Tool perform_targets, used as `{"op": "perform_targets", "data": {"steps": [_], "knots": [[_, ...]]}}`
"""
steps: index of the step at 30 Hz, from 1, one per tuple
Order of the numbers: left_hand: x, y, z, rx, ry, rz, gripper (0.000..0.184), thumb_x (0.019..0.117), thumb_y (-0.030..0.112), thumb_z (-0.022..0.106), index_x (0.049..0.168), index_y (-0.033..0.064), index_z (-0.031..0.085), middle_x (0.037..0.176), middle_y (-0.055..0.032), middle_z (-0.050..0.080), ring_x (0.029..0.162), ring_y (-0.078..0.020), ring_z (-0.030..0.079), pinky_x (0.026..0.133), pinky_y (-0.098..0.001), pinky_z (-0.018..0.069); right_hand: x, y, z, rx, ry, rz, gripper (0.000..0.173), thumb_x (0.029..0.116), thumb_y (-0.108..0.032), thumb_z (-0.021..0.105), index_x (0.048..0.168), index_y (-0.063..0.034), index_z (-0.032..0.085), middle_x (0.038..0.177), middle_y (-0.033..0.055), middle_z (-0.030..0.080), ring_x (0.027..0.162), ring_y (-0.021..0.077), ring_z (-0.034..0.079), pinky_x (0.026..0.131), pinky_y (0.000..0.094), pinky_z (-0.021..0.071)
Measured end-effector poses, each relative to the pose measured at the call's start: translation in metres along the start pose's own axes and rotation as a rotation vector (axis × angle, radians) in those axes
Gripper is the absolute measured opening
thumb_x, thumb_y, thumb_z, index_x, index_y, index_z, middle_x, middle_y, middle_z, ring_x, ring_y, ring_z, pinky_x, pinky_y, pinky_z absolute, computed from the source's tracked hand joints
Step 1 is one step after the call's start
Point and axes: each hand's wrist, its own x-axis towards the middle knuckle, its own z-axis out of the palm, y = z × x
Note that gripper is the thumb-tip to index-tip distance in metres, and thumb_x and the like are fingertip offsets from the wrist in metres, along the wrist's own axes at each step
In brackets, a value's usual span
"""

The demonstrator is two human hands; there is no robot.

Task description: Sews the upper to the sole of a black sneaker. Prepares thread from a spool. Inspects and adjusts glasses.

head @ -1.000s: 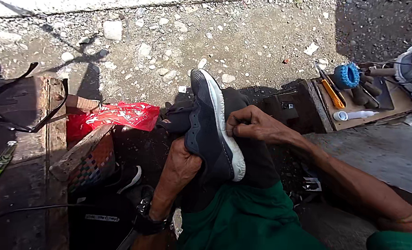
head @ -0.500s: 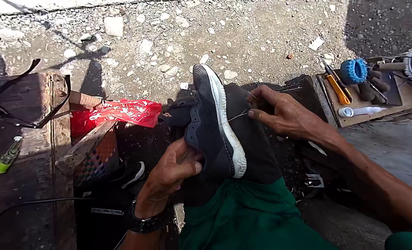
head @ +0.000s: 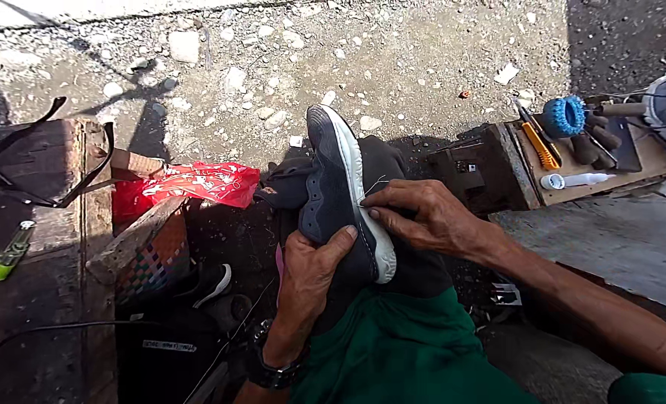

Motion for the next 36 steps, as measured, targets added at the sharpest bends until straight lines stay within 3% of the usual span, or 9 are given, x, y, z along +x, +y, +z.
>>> {"op": "perform_targets", "data": {"steps": [17,22,30,36], "knots": [[0.001,-0.002,-0.001,-0.008,-0.013,0.024,0.017,0.0812,-0.008,0.071,0.096,-0.0011,0.069,0.086,-0.0068,0.076,0.081,-0.0121,0.074,0.077,-0.0278,0.0629,0.004,-0.004,-0.005,-0.05,-0.034,-0.005,0.027,0.1028,-0.025,0.055,0.109,-0.0129,0.078,0.092,-0.0006,0.074,0.08,0.0058,0.068,0.069,0.0268,0.0541],[0.002,-0.003,0.0,-0.013,-0.019,0.026,0.017,0.0809,-0.008,0.071,0.096,-0.0008,0.069,0.086,-0.0065,0.076,0.081,-0.012,0.074,0.077,-0.0281,0.063,0.011,-0.015,-0.01,-0.237,-0.081,-0.015,0.028,0.1005,-0.024,0.052,0.104,-0.0158,0.078,0.085,-0.0005,0.073,0.074,0.0128,0.069,0.059,0.0357,0.0516],[0.004,-0.006,0.003,-0.024,-0.011,0.02,0.018,0.08,-0.007,0.072,0.097,-0.0024,0.069,0.086,-0.0091,0.076,0.081,-0.0145,0.074,0.077,-0.0298,0.0633,0.029,-0.024,-0.017,-0.38,-0.226,-0.038,0.025,0.0972,-0.025,0.053,0.092,-0.0154,0.075,0.069,0.0,0.064,0.063,0.0178,0.064,0.051,0.0394,0.0444],[0.004,-0.004,0.003,-0.002,-0.003,0.037,0.011,0.0858,-0.003,0.071,0.096,-0.0018,0.069,0.085,-0.0081,0.075,0.081,-0.0139,0.074,0.077,-0.0294,0.063,0.03,-0.02,-0.019,-0.342,-0.231,-0.063,0.023,0.0973,-0.025,0.053,0.098,-0.0167,0.074,0.069,-0.0018,0.064,0.06,0.0147,0.062,0.051,0.038,0.0443]]}}
